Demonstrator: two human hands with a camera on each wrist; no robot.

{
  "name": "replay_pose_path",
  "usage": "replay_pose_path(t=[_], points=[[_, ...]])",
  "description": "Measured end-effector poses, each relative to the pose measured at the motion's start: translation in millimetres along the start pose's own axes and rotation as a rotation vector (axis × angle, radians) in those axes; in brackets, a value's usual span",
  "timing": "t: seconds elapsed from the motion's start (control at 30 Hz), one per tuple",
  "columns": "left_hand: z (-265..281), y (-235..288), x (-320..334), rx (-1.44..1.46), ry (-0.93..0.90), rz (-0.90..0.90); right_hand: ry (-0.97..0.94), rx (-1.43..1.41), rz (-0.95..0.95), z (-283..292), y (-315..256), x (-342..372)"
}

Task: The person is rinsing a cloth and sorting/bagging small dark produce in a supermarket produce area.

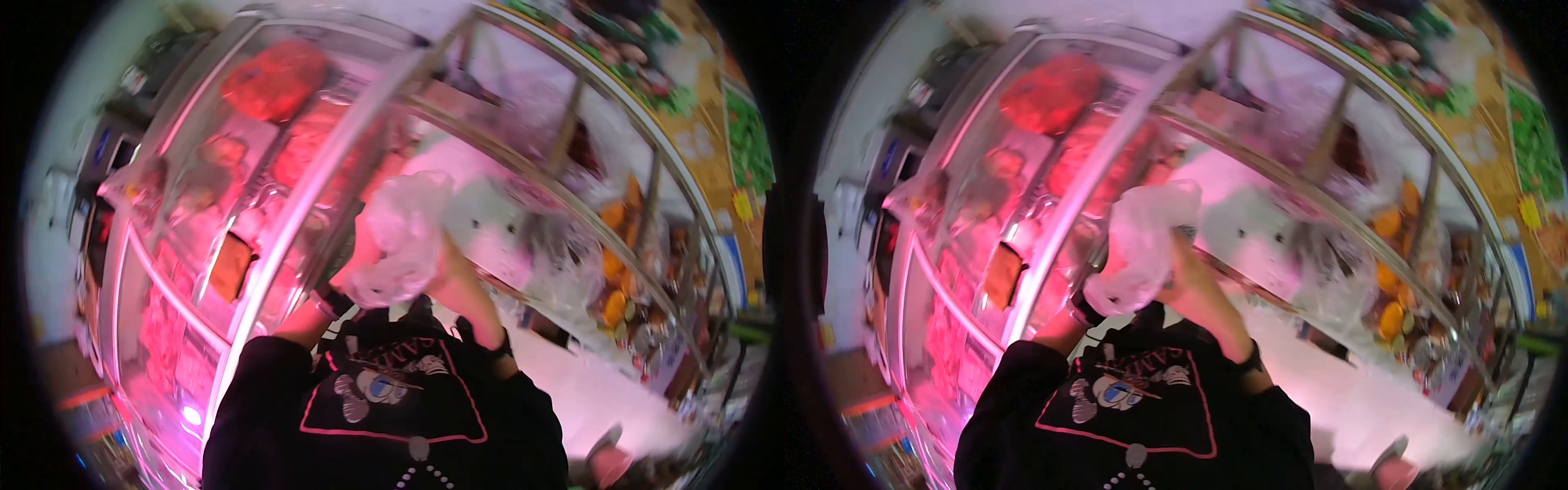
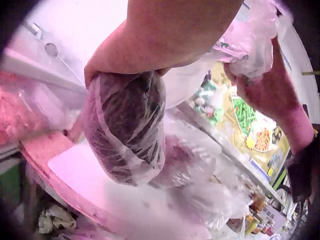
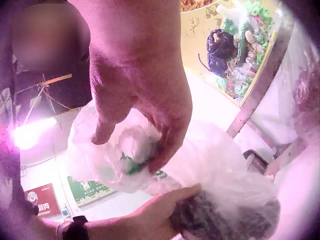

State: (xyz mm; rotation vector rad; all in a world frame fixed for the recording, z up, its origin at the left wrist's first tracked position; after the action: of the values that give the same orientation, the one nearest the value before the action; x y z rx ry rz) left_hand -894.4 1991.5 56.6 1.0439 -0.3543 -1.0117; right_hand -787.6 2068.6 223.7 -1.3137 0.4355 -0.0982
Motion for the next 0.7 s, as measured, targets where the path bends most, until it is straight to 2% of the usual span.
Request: replay_pose_path(t=[0.07,0.13,0.17,0.23,0.37,0.43,0.57,0.7], points=[[54.8,12.3,-13.3,-0.006,0.137,0.003,-0.057,-0.141,-0.022,-19.4,-6.1,-5.3],[119.9,11.5,-8.7,-0.040,0.296,0.033,0.115,-0.207,-0.088,-18.6,-1.3,-4.7],[154.2,13.5,-0.5,-0.063,0.385,0.050,0.071,-0.222,-0.069,-22.8,-6.2,-2.2],[221.6,4.0,20.2,-0.129,0.552,0.085,0.117,-0.143,-0.228,-21.0,5.2,4.7],[360.1,-33.9,64.6,-0.312,0.905,0.148,0.088,-0.026,-0.111,-46.1,18.1,0.1],[422.7,-60.6,82.6,-0.418,1.055,0.178,0.109,-0.022,-0.184,-56.6,28.9,1.1],[527.9,-118.9,112.3,-0.615,1.235,0.277,0.189,-0.015,-0.277,-82.1,31.6,-3.9],[587.8,-179.6,123.2,-0.746,1.253,0.426,0.196,0.099,-0.259,-99.3,33.5,-10.3]])
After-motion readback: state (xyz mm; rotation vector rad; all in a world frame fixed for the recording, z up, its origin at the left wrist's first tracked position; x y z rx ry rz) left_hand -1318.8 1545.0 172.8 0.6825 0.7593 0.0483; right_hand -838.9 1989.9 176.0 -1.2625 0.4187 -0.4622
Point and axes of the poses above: each hand's wrist, its own x-axis away from the middle knuckle, its own z-axis out of the back of the hand, y = z × x, the point moved 10 cm from there along -x, towards the middle knuckle, and after that the axes turned 5 degrees about z, right-handed, at the moved point
